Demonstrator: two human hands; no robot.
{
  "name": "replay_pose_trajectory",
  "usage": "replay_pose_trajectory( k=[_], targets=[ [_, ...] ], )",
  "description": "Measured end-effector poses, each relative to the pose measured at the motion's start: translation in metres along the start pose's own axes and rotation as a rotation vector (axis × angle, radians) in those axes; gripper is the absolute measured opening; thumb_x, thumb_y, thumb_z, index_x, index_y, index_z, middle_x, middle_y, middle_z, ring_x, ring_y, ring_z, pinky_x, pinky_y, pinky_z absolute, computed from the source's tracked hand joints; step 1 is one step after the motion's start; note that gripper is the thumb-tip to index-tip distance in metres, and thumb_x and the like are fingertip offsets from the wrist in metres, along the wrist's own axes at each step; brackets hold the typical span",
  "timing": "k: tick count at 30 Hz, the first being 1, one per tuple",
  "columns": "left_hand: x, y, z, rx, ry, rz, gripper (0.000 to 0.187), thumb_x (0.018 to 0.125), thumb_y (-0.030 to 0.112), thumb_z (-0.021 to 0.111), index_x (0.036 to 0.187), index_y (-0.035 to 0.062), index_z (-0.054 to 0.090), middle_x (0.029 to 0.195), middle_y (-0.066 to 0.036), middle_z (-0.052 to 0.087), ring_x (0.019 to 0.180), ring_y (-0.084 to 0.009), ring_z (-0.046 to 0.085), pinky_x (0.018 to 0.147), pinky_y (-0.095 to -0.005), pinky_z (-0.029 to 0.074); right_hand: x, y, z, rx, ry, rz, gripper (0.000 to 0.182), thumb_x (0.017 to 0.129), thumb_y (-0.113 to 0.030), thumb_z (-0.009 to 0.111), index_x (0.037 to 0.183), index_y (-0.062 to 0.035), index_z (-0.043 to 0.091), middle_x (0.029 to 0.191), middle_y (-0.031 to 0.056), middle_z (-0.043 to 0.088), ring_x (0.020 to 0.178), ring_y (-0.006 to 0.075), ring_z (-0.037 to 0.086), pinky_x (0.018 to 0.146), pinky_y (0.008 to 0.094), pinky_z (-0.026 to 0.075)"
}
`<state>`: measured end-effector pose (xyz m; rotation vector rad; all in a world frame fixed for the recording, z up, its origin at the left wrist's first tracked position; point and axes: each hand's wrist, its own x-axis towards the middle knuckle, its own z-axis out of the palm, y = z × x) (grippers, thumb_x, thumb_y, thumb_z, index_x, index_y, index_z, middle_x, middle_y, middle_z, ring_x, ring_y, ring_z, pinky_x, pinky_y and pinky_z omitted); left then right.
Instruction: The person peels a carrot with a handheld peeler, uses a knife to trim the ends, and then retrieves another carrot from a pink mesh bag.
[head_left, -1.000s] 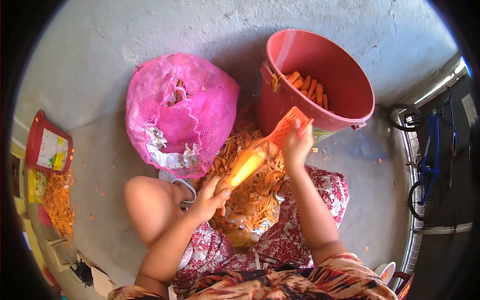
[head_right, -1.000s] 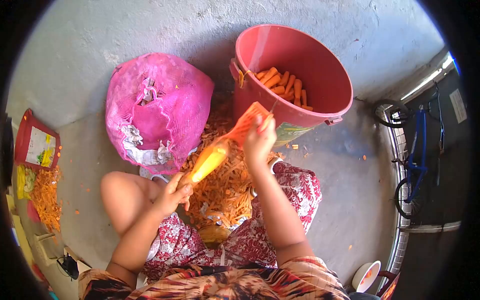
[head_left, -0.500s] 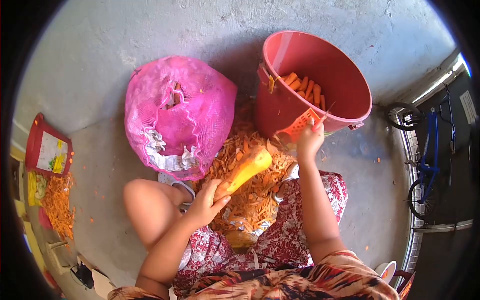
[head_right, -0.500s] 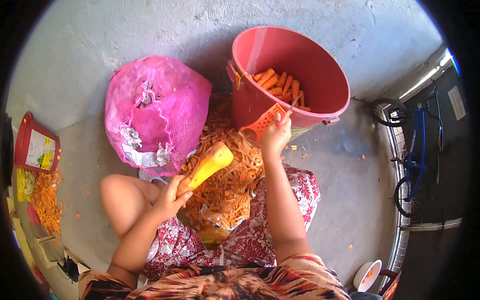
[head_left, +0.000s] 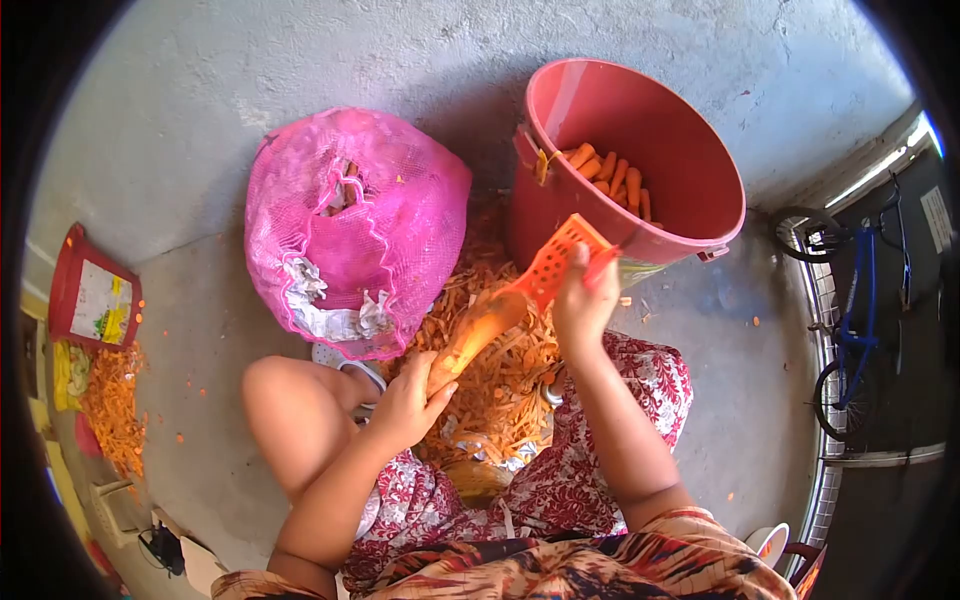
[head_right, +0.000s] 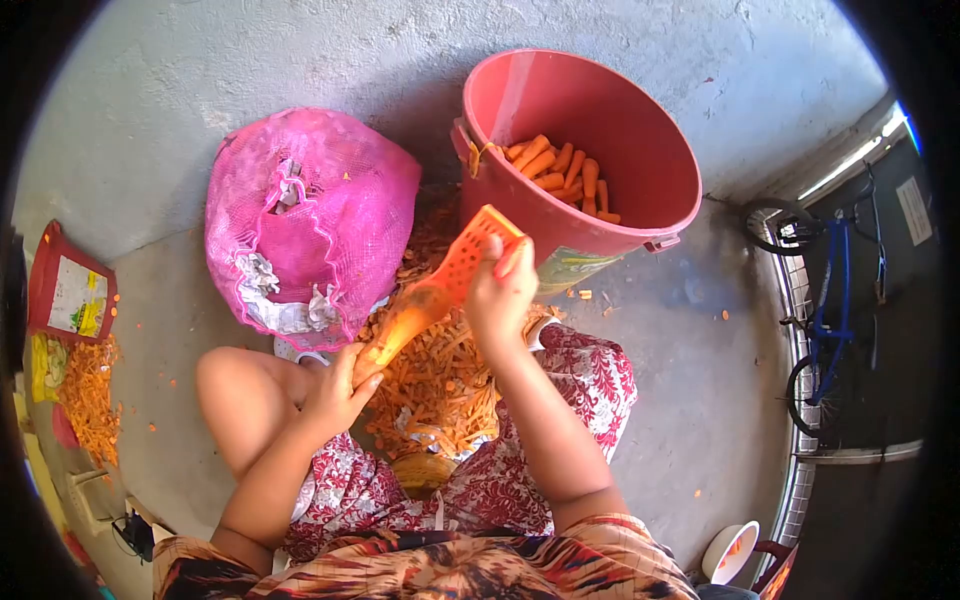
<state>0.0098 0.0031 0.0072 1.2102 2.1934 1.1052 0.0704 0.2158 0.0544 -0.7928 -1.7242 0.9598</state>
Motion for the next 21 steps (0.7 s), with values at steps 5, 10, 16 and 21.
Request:
replay_pose_trajectory(
  k=[5,10,16,21],
  targets=[
    [-0.002,-0.011,0.002,-0.014,0.014,0.07,0.042,0.077,0.019,0.057,0.108,-0.0008,0.037,0.095,-0.026,0.05,0.082,-0.0415,0.051,0.068,-0.0438,0.042,0.004,0.04,0.009,-0.291,0.044,-0.159,0.012,0.083,-0.011,0.05,0.079,-0.0011,0.044,0.061,0.0176,0.05,0.056,0.0344,0.053,0.049,0.0358,0.041],
    [-0.008,-0.008,-0.003,0.002,0.003,0.058,0.041,0.077,0.017,0.057,0.108,-0.0016,0.038,0.093,-0.026,0.051,0.082,-0.0413,0.051,0.069,-0.0431,0.042,0.044,0.053,-0.019,-0.17,0.283,-0.052,0.014,0.085,-0.013,0.046,0.079,-0.0005,0.044,0.062,0.0116,0.05,0.05,0.0204,0.048,0.046,0.0306,0.039],
    [-0.001,-0.005,0.001,0.147,0.04,0.146,0.039,0.077,0.015,0.056,0.106,-0.004,0.039,0.092,-0.025,0.051,0.083,-0.0401,0.051,0.07,-0.0429,0.043,-0.025,0.017,0.011,-0.048,-0.136,-0.066,0.008,0.081,-0.005,0.051,0.086,-0.0015,0.047,0.065,0.0115,0.053,0.056,0.0203,0.053,0.051,0.0299,0.042],
    [-0.002,-0.005,0.001,0.131,0.071,0.164,0.039,0.077,0.015,0.056,0.106,-0.0043,0.038,0.092,-0.024,0.051,0.082,-0.0397,0.051,0.068,-0.0426,0.043,-0.005,0.042,0.013,-0.225,0.019,-0.178,0.01,0.077,0.001,0.052,0.084,-0.0012,0.045,0.07,0.0157,0.055,0.063,0.0272,0.057,0.057,0.0311,0.045]
  ],
)
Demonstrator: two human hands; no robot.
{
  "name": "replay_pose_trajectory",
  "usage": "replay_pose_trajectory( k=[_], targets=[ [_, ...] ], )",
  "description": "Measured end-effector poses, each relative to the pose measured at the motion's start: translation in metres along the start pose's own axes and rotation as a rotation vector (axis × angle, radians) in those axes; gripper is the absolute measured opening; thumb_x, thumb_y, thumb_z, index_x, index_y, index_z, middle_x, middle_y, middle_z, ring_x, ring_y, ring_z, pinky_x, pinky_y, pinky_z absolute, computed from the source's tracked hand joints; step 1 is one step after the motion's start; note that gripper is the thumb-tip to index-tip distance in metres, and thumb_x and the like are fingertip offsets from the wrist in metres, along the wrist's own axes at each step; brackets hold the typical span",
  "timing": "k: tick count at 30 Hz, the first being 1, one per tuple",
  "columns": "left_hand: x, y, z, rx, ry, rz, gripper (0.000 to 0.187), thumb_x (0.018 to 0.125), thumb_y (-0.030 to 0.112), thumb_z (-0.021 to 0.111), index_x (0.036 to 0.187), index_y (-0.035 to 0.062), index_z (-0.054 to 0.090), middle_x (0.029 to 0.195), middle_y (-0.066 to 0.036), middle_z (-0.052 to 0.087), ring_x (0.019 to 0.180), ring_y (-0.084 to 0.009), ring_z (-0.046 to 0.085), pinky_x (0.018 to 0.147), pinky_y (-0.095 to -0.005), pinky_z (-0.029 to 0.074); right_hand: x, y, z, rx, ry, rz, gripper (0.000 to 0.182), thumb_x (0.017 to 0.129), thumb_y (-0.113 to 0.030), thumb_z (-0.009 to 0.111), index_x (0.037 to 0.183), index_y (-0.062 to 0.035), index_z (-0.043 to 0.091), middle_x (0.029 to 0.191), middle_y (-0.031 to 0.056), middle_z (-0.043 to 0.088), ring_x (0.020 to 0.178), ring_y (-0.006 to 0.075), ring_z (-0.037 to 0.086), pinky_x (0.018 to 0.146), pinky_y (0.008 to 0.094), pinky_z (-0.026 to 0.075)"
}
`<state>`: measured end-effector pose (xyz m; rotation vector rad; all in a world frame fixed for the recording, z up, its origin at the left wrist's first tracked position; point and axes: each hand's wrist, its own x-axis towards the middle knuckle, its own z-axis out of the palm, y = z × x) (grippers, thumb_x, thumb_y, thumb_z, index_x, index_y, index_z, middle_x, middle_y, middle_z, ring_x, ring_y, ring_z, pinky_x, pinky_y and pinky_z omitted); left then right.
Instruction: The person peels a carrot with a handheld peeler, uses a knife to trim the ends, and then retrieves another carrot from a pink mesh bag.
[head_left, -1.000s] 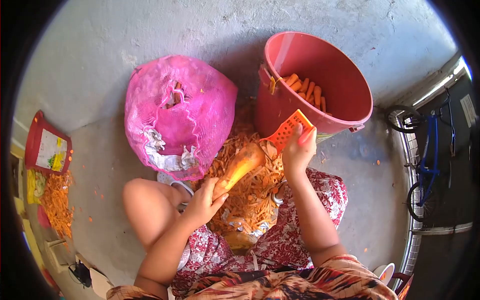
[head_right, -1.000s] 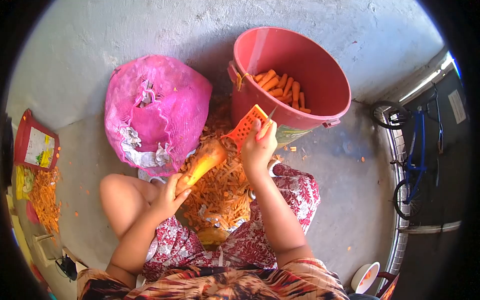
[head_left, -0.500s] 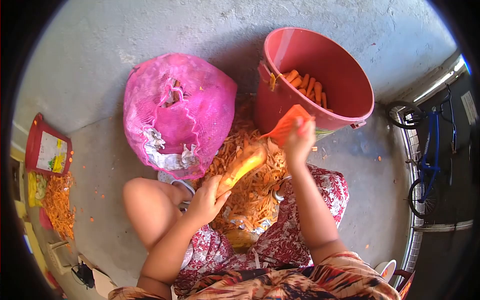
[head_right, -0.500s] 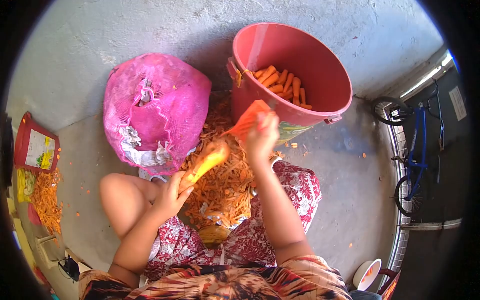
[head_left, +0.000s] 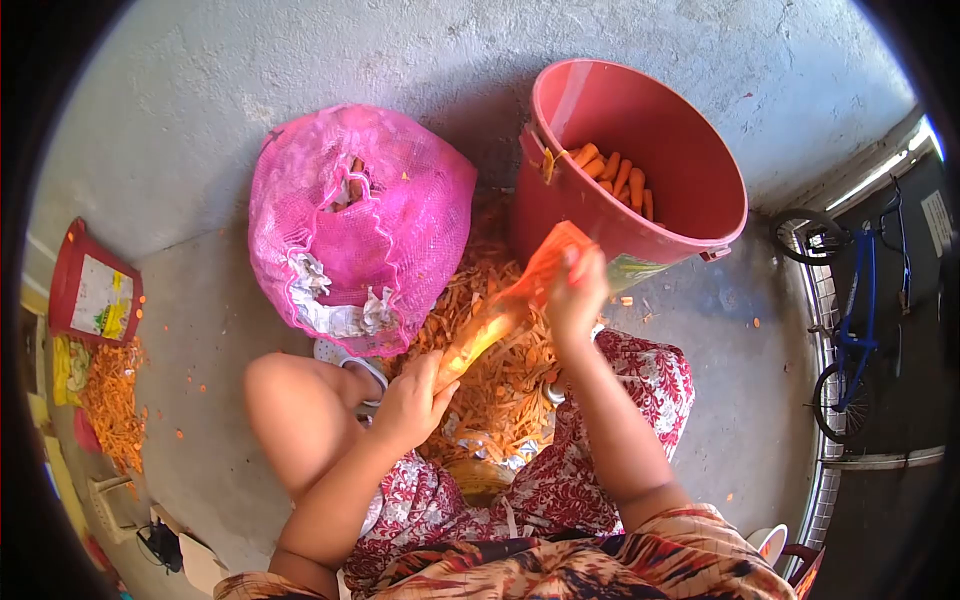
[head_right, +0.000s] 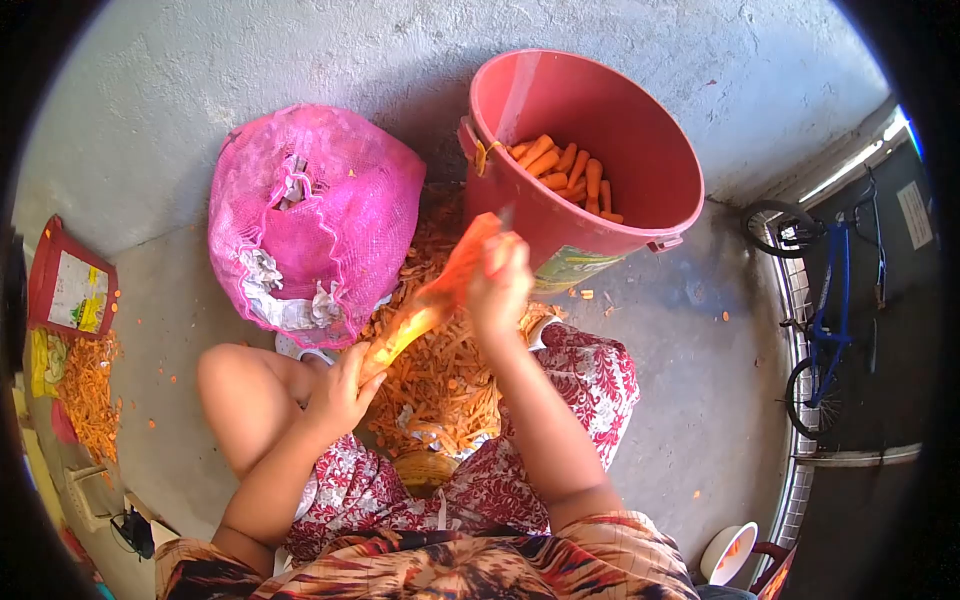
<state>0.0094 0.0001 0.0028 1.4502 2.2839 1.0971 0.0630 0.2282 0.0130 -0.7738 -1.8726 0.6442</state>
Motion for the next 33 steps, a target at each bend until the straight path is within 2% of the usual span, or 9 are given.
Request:
replay_pose_trajectory(
  k=[2,4,9,13,20,25,29,32,33],
  targets=[
    [-0.002,0.001,-0.004,0.006,-0.008,-0.025,0.04,0.077,0.015,0.056,0.106,-0.0041,0.038,0.092,-0.024,0.051,0.081,-0.0395,0.052,0.068,-0.0424,0.043,0.032,0.031,-0.015,-0.202,0.15,0.127,0.006,0.082,-0.005,0.048,0.08,-0.0013,0.044,0.062,0.0112,0.051,0.052,0.0214,0.051,0.05,0.0316,0.042],
    [-0.005,0.001,-0.006,0.003,-0.009,-0.044,0.04,0.077,0.015,0.056,0.106,-0.0041,0.038,0.092,-0.024,0.051,0.081,-0.0395,0.052,0.067,-0.0423,0.043,0.048,0.027,-0.025,0.08,0.246,0.304,0.012,0.084,-0.01,0.047,0.076,-0.0017,0.043,0.058,0.0087,0.048,0.048,0.0161,0.047,0.045,0.0303,0.039],
    [0.002,-0.003,-0.001,0.028,0.005,-0.016,0.041,0.076,0.014,0.056,0.107,-0.0047,0.037,0.092,-0.024,0.051,0.079,-0.0389,0.052,0.067,-0.0422,0.043,0.0,-0.014,-0.011,0.205,-0.038,0.046,0.017,0.085,-0.008,0.048,0.07,-0.0038,0.039,0.054,0.0033,0.039,0.049,0.0104,0.032,0.044,0.0229,0.033],
    [0.0,0.0,0.0,0.063,0.02,0.086,0.041,0.076,0.014,0.056,0.107,-0.005,0.037,0.092,-0.023,0.051,0.079,-0.038,0.052,0.067,-0.0417,0.043,-0.021,-0.027,0.0,0.163,-0.208,0.094,0.017,0.075,0.0,0.052,0.091,-0.0002,0.046,0.073,0.0217,0.056,0.072,0.0363,0.058,0.06,0.0371,0.045],
    [-0.002,0.003,-0.007,0.066,-0.049,0.025,0.041,0.075,0.013,0.056,0.107,-0.0054,0.037,0.091,-0.022,0.052,0.079,-0.0379,0.051,0.067,-0.0414,0.043,0.039,0.036,-0.017,-0.029,0.247,0.204,0.018,0.085,-0.015,0.048,0.079,0.0005,0.043,0.056,0.0126,0.047,0.045,0.0254,0.044,0.046,0.0337,0.038],
    [0.0,-0.002,-0.003,0.111,-0.035,0.032,0.041,0.075,0.014,0.056,0.107,-0.005,0.038,0.09,-0.022,0.052,0.079,-0.0376,0.052,0.067,-0.0413,0.044,-0.003,-0.019,-0.011,0.187,-0.114,0.126,0.008,0.082,-0.004,0.05,0.078,-0.0015,0.043,0.061,0.0104,0.049,0.055,0.0152,0.047,0.049,0.027,0.04],
    [0.001,0.003,-0.003,0.109,-0.004,0.069,0.04,0.075,0.014,0.056,0.106,-0.0051,0.038,0.088,-0.022,0.052,0.078,-0.037,0.052,0.066,-0.0411,0.043,-0.023,-0.024,0.002,0.102,-0.212,0.079,0.018,0.071,0.002,0.053,0.087,0.0002,0.044,0.072,0.0233,0.055,0.068,0.0393,0.056,0.057,0.0401,0.045],
    [0.001,0.003,-0.004,0.119,-0.008,0.067,0.039,0.075,0.014,0.056,0.105,-0.0051,0.039,0.086,-0.021,0.052,0.077,-0.0363,0.052,0.064,-0.0407,0.044,0.006,0.007,0.003,-0.075,0.003,0.157,0.015,0.084,-0.014,0.048,0.079,0.0005,0.044,0.062,0.0144,0.05,0.053,0.0245,0.05,0.051,0.0346,0.04],
    [0.0,0.006,-0.006,0.127,-0.034,0.055,0.038,0.075,0.014,0.056,0.104,-0.005,0.039,0.086,-0.02,0.052,0.076,-0.036,0.052,0.064,-0.0406,0.044,0.018,0.025,-0.001,-0.118,0.08,0.198,0.013,0.083,-0.012,0.049,0.081,0.0001,0.044,0.063,0.0166,0.052,0.054,0.0285,0.053,0.05,0.0361,0.042]
  ],
)
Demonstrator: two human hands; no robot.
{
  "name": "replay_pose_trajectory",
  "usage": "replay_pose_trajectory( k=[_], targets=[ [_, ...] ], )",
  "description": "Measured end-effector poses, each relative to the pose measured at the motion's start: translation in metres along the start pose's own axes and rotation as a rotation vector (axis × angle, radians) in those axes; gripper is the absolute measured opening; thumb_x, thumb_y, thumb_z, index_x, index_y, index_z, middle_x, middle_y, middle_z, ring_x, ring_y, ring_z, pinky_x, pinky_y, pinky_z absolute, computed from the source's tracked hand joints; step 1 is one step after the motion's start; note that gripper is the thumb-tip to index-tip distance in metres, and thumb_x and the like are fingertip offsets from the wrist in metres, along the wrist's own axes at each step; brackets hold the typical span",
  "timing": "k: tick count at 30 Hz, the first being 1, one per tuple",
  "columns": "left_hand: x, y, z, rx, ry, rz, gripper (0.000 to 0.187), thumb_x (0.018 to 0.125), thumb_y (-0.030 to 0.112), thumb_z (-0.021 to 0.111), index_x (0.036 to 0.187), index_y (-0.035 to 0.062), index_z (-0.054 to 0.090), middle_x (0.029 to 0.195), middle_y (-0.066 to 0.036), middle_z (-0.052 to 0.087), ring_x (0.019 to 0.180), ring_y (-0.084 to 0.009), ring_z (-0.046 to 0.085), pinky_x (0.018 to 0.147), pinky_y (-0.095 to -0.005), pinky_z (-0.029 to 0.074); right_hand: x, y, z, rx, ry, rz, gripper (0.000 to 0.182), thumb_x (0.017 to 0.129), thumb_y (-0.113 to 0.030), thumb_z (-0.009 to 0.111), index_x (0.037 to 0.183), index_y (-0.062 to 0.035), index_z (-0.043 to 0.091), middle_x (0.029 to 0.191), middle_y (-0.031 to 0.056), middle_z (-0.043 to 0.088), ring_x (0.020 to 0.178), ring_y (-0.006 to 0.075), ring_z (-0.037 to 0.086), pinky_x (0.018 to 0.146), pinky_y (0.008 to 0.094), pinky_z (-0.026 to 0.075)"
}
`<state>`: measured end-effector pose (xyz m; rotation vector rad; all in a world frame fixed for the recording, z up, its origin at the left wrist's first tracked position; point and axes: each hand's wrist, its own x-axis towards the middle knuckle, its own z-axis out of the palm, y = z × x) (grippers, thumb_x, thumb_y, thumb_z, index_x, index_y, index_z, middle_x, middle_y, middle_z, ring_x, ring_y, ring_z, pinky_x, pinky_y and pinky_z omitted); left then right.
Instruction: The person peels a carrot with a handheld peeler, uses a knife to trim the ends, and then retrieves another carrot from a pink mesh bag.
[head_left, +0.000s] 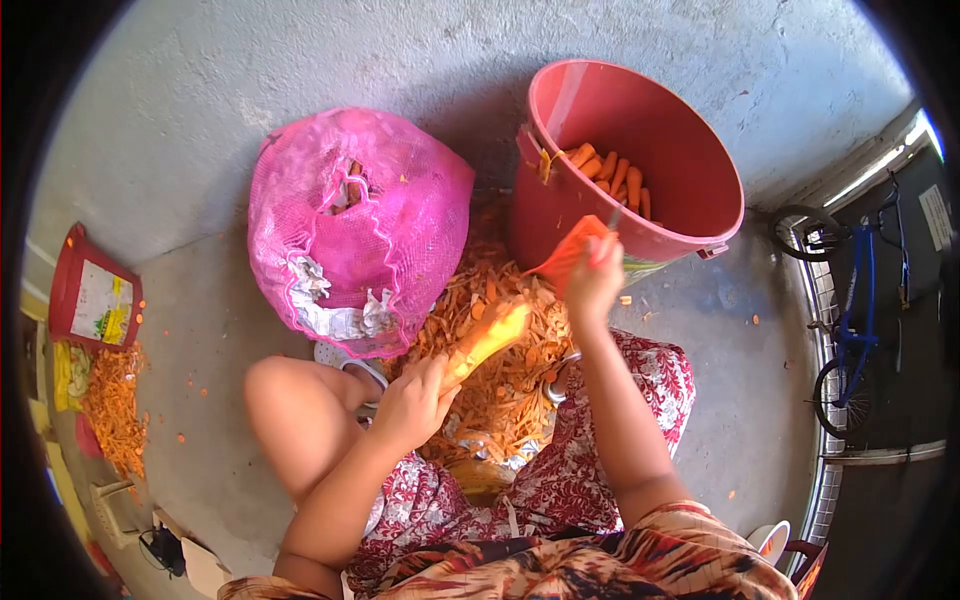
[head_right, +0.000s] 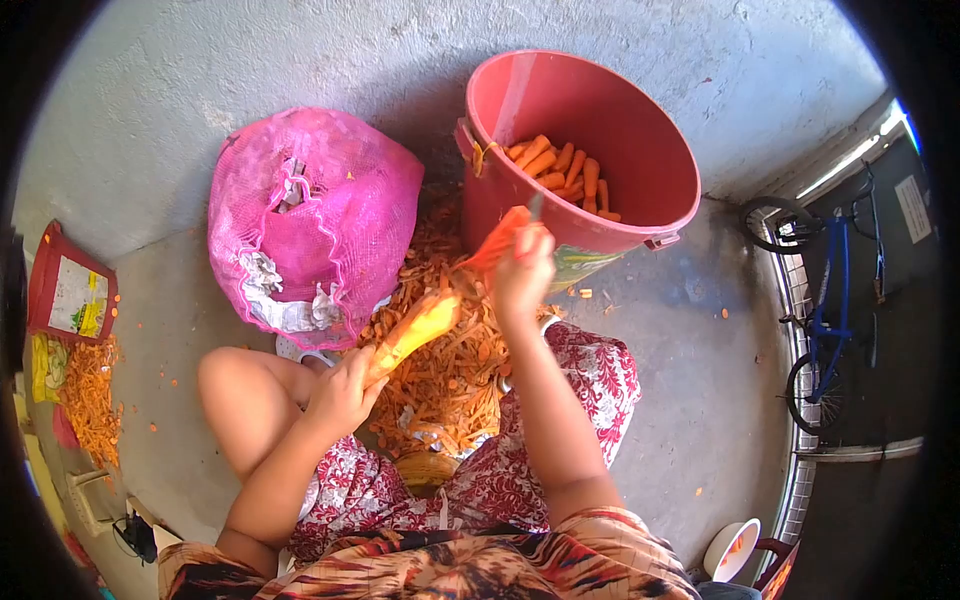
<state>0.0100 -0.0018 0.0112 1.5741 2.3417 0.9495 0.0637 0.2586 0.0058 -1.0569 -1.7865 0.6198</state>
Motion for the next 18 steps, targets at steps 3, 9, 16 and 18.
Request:
replay_pose_trajectory(
  k=[3,9,16,18],
  targets=[
    [-0.002,0.0,-0.001,-0.002,0.0,0.003,0.038,0.075,0.014,0.056,0.104,-0.0049,0.04,0.085,-0.019,0.052,0.075,-0.0355,0.052,0.062,-0.0402,0.044,0.019,0.007,-0.011,-0.036,0.05,0.063,0.011,0.084,-0.011,0.049,0.083,-0.0007,0.044,0.061,0.0162,0.053,0.051,0.0288,0.054,0.046,0.0347,0.042],
    [0.0,-0.004,0.001,0.042,-0.043,-0.013,0.041,0.074,0.013,0.057,0.107,-0.0034,0.039,0.09,-0.021,0.051,0.077,-0.037,0.053,0.066,-0.0405,0.044,-0.046,-0.047,-0.013,0.203,-0.267,-0.143,0.013,0.08,-0.007,0.052,0.088,-0.0009,0.044,0.066,0.0172,0.055,0.059,0.0277,0.058,0.05,0.0337,0.044],
    [-0.002,-0.005,0.001,0.063,0.009,0.043,0.037,0.075,0.015,0.056,0.103,-0.0046,0.041,0.083,-0.018,0.052,0.073,-0.0342,0.054,0.063,-0.0389,0.045,-0.001,-0.001,-0.006,-0.009,-0.009,-0.036,0.014,0.084,-0.014,0.049,0.083,0.0,0.046,0.063,0.0158,0.053,0.057,0.0264,0.054,0.05,0.0341,0.042],
    [-0.003,-0.006,-0.001,0.055,0.02,0.035,0.037,0.075,0.015,0.056,0.103,-0.0048,0.041,0.083,-0.018,0.052,0.073,-0.0341,0.054,0.063,-0.0389,0.045,0.018,0.004,-0.014,0.07,0.106,0.022,0.015,0.085,-0.015,0.046,0.081,-0.0006,0.046,0.062,0.011,0.053,0.054,0.0206,0.052,0.049,0.0322,0.041]
  ],
)
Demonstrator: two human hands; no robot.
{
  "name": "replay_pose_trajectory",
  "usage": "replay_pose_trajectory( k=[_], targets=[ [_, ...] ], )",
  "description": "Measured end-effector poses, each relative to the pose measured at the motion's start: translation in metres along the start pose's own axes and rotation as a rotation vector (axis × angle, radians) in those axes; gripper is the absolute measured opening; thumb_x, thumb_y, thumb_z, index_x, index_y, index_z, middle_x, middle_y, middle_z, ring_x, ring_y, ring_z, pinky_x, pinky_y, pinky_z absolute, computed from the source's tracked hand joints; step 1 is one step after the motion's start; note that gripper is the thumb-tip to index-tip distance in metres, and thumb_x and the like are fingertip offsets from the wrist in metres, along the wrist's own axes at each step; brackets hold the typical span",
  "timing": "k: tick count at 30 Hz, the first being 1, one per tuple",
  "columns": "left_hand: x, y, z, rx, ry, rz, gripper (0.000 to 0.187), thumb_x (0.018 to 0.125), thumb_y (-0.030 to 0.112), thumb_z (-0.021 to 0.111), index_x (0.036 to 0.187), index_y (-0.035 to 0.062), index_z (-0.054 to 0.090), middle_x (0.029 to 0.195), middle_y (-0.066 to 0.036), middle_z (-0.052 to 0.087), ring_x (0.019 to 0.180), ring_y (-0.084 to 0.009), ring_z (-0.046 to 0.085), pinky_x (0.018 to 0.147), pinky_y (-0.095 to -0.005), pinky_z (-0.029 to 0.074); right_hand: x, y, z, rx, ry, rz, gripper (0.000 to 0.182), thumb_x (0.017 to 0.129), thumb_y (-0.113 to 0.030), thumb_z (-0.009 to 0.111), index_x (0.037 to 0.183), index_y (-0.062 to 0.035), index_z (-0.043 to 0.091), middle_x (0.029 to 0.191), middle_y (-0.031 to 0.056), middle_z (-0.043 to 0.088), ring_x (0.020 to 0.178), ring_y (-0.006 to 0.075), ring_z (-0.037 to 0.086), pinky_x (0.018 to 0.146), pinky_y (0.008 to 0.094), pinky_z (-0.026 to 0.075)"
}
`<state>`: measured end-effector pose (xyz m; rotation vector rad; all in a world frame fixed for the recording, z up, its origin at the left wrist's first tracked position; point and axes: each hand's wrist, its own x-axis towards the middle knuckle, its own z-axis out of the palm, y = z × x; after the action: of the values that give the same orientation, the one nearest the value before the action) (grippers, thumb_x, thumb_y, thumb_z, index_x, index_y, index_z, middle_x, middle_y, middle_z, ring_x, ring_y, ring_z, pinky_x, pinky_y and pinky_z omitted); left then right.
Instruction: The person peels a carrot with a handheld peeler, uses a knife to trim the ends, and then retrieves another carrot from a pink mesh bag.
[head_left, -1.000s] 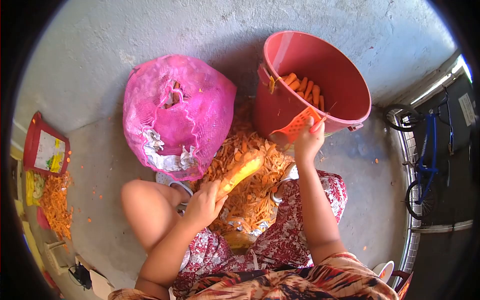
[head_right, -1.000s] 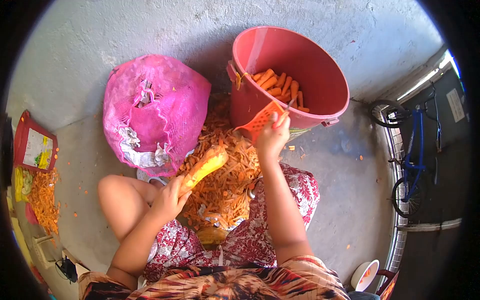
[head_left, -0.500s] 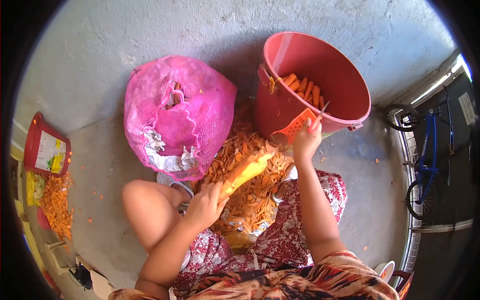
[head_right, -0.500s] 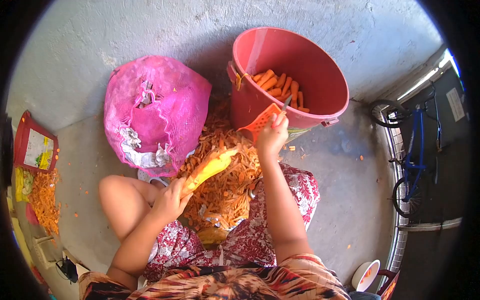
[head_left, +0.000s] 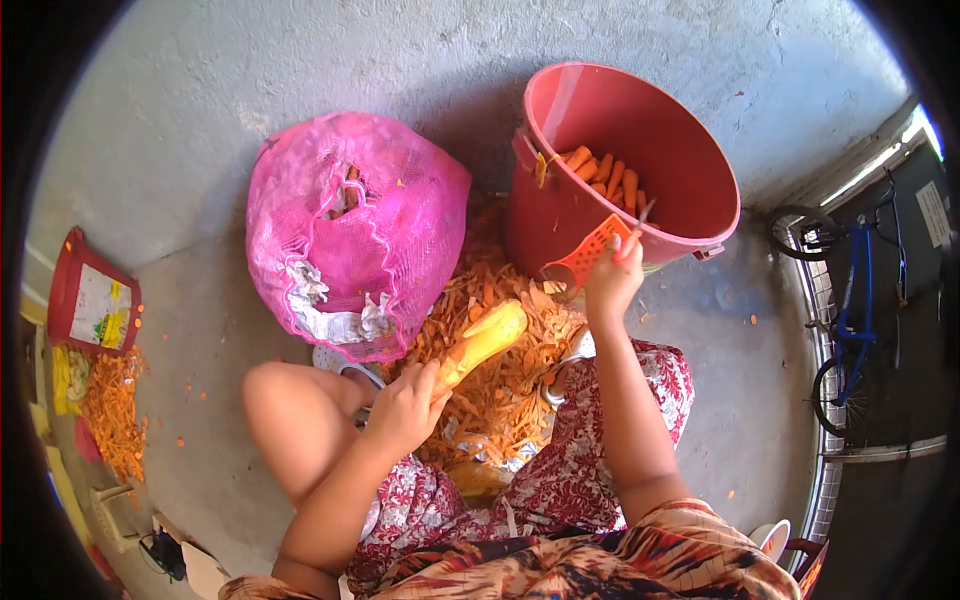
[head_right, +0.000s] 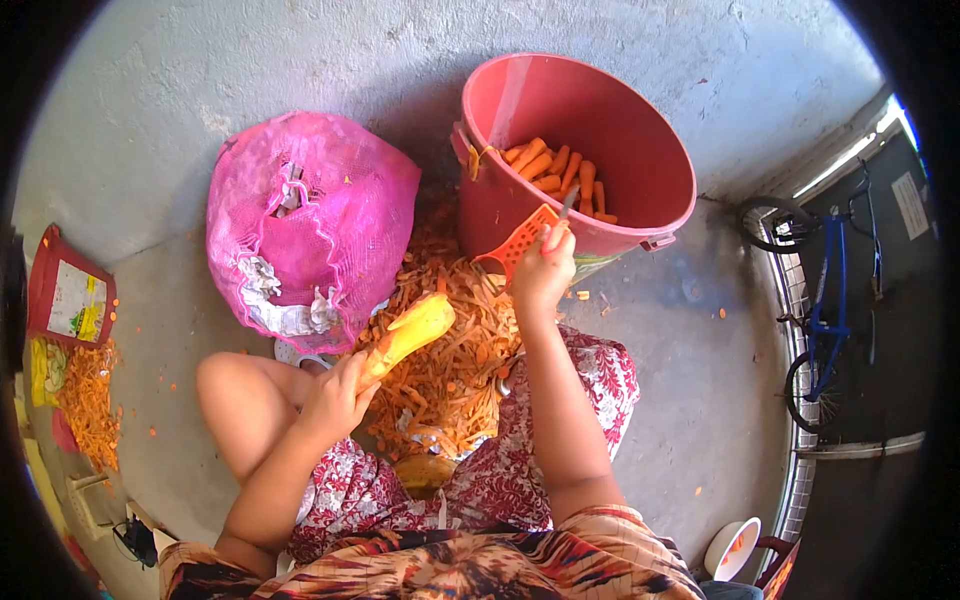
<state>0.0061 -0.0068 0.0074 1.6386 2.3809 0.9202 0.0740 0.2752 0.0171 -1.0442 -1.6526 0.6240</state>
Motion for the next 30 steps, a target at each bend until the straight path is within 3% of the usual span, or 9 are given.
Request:
replay_pose_trajectory(
  k=[6,10,11,13,14,19,21,25,30],
  targets=[
    [0.002,-0.001,0.007,-0.023,0.015,-0.032,0.039,0.076,0.015,0.056,0.105,-0.0047,0.04,0.088,-0.021,0.052,0.076,-0.0364,0.053,0.065,-0.0392,0.045,-0.052,-0.042,-0.002,0.232,-0.287,-0.151,0.017,0.085,-0.011,0.048,0.071,-0.0056,0.041,0.059,0.0019,0.045,0.052,0.0081,0.04,0.046,0.0231,0.036],
    [0.002,0.001,0.004,-0.122,-0.004,-0.051,0.04,0.076,0.015,0.057,0.106,-0.0048,0.039,0.093,-0.024,0.052,0.078,-0.0388,0.053,0.066,-0.0406,0.045,-0.062,-0.036,0.008,0.189,-0.292,-0.263,0.015,0.081,-0.01,0.054,0.075,-0.0018,0.042,0.062,0.0116,0.048,0.056,0.0195,0.051,0.051,0.0291,0.041],
    [0.0,0.0,0.003,-0.131,0.003,-0.059,0.04,0.076,0.015,0.057,0.106,-0.0048,0.039,0.093,-0.024,0.052,0.078,-0.0389,0.054,0.067,-0.0407,0.045,-0.043,-0.02,0.008,0.106,-0.235,-0.169,0.014,0.075,0.003,0.051,0.088,0.0,0.045,0.073,0.016,0.055,0.069,0.0285,0.058,0.057,0.0323,0.045],
    [-0.006,-0.001,0.004,-0.153,0.025,-0.073,0.04,0.076,0.014,0.057,0.106,-0.0047,0.039,0.094,-0.025,0.052,0.079,-0.039,0.054,0.067,-0.0409,0.045,0.0,-0.001,0.0,-0.12,-0.028,-0.027,0.012,0.084,-0.011,0.047,0.078,-0.0011,0.043,0.061,0.011,0.051,0.052,0.0202,0.049,0.049,0.0312,0.041],
    [-0.004,-0.002,0.003,-0.188,0.029,-0.104,0.04,0.076,0.014,0.057,0.106,-0.0045,0.039,0.093,-0.025,0.053,0.079,-0.0389,0.054,0.067,-0.0406,0.045,0.01,0.017,0.0,0.03,0.022,0.131,0.019,0.086,-0.018,0.047,0.077,-0.0015,0.043,0.056,0.0094,0.048,0.047,0.0187,0.043,0.046,0.0305,0.038],
    [0.004,-0.001,-0.002,-0.291,0.034,-0.215,0.039,0.077,0.013,0.057,0.107,-0.0033,0.04,0.092,-0.024,0.054,0.08,-0.038,0.055,0.067,-0.0391,0.045,-0.036,-0.037,-0.011,0.334,-0.202,-0.125,0.013,0.086,-0.012,0.047,0.079,-0.0016,0.044,0.056,0.005,0.046,0.047,0.0127,0.043,0.042,0.0264,0.036],
    [0.0,-0.001,0.001,-0.368,-0.001,-0.227,0.038,0.077,0.012,0.057,0.108,-0.0015,0.04,0.09,-0.022,0.054,0.081,-0.0358,0.055,0.068,-0.0367,0.044,-0.058,-0.039,-0.004,0.277,-0.277,-0.143,0.014,0.087,-0.015,0.044,0.078,-0.005,0.046,0.06,-0.0002,0.047,0.052,0.0076,0.043,0.045,0.0229,0.035],
    [0.001,0.003,0.0,-0.451,-0.013,-0.207,0.036,0.077,0.012,0.057,0.106,0.0,0.04,0.088,-0.021,0.054,0.081,-0.0342,0.055,0.068,-0.0355,0.043,-0.046,-0.02,0.004,0.139,-0.199,-0.176,0.015,0.087,-0.016,0.044,0.081,-0.0033,0.048,0.06,0.0025,0.05,0.05,0.0104,0.044,0.045,0.026,0.037],
    [-0.007,0.002,-0.004,-0.396,-0.05,-0.174,0.037,0.077,0.014,0.058,0.106,0.0006,0.04,0.087,-0.021,0.053,0.08,-0.0361,0.055,0.067,-0.0375,0.043,0.007,0.015,-0.002,0.265,0.042,0.307,0.012,0.085,-0.011,0.046,0.08,0.0003,0.047,0.062,0.0033,0.046,0.054,0.0108,0.04,0.05,0.0264,0.036]
  ],
)
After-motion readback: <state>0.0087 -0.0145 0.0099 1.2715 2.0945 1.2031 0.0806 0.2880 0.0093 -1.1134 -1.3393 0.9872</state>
